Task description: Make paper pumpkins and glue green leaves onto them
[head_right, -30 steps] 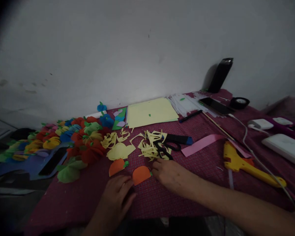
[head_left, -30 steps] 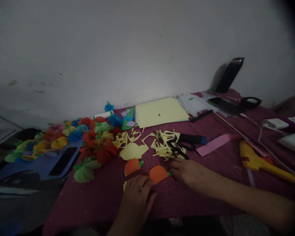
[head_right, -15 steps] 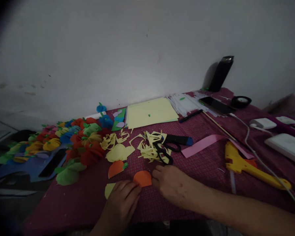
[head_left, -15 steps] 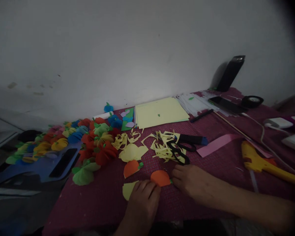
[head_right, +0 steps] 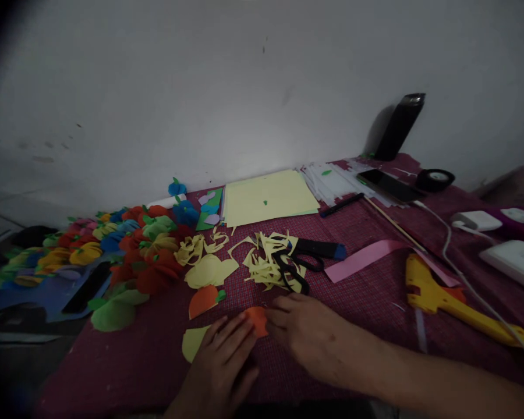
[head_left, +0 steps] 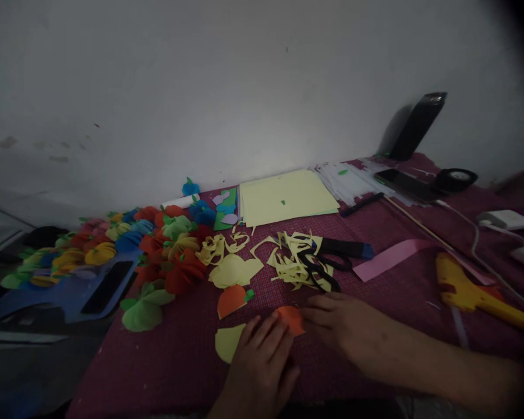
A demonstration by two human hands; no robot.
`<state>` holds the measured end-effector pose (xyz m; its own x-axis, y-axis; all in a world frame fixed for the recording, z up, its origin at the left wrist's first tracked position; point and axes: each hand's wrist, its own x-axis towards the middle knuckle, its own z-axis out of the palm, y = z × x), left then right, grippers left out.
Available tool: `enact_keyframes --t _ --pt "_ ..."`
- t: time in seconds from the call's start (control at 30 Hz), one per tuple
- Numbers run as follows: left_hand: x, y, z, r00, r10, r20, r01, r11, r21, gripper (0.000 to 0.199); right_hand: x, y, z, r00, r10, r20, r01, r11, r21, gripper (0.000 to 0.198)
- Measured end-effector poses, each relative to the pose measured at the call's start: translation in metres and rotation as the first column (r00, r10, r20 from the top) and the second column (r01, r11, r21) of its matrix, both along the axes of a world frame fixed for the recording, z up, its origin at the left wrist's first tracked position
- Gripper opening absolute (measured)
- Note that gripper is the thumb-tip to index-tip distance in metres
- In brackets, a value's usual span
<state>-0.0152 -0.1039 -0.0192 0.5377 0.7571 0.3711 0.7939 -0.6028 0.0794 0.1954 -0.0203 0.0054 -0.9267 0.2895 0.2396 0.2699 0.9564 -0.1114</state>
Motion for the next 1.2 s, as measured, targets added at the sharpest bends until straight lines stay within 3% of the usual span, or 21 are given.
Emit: enact_keyframes --t 0.13,0.27,0.57,0.73,0.87,0.97,1.07,1.2 --pt "-0.005 -0.003 -0.006 0.997 -0.063 -0.039 0.064 0.998 0.017 0.05 -0.002 -0.004 -0.02 0.998 0.062 0.012 -0.061 0.992 -0.111 0.024" --pt "-0.011 -0.007 -0.014 0.998 -0.063 -0.025 0.065 0.994 0.089 0.044 -0.004 -0.004 -0.028 0.999 0.046 0.005 -0.045 0.987 -0.152 0.021" --pt "0.002 -0.011 -0.012 0.973 0.083 0.213 -0.126 0.973 0.195 0.024 -0.004 0.001 -0.007 0.997 0.07 0.038 -0.06 0.973 -0.223 0.012" --pt "0.003 -0.015 -0.015 0.977 0.152 0.149 -0.168 0.98 0.106 0.024 -0.007 0.006 0.002 0.995 0.076 0.063 -0.059 0.97 -0.237 0.01" --pt "0.002 -0.019 -0.021 0.962 0.197 0.19 -0.226 0.963 0.147 0.023 -0.005 0.013 0.006 0.993 0.115 0.007 -0.109 0.953 -0.283 0.012" --pt "-0.005 -0.015 -0.027 0.975 0.149 0.165 -0.181 0.961 0.207 0.02 -0.004 0.015 0.008 0.981 0.177 -0.085 -0.194 0.94 -0.281 0.019" --pt "-0.016 -0.006 -0.035 0.997 0.074 -0.009 -0.068 0.949 0.307 0.021 -0.005 0.017 0.008 0.959 0.211 -0.19 -0.253 0.938 -0.237 0.021" --pt "-0.032 0.006 -0.037 0.996 0.004 -0.084 0.037 0.878 0.477 0.021 -0.007 0.024 0.001 0.963 0.089 -0.254 -0.133 0.978 -0.161 0.02"
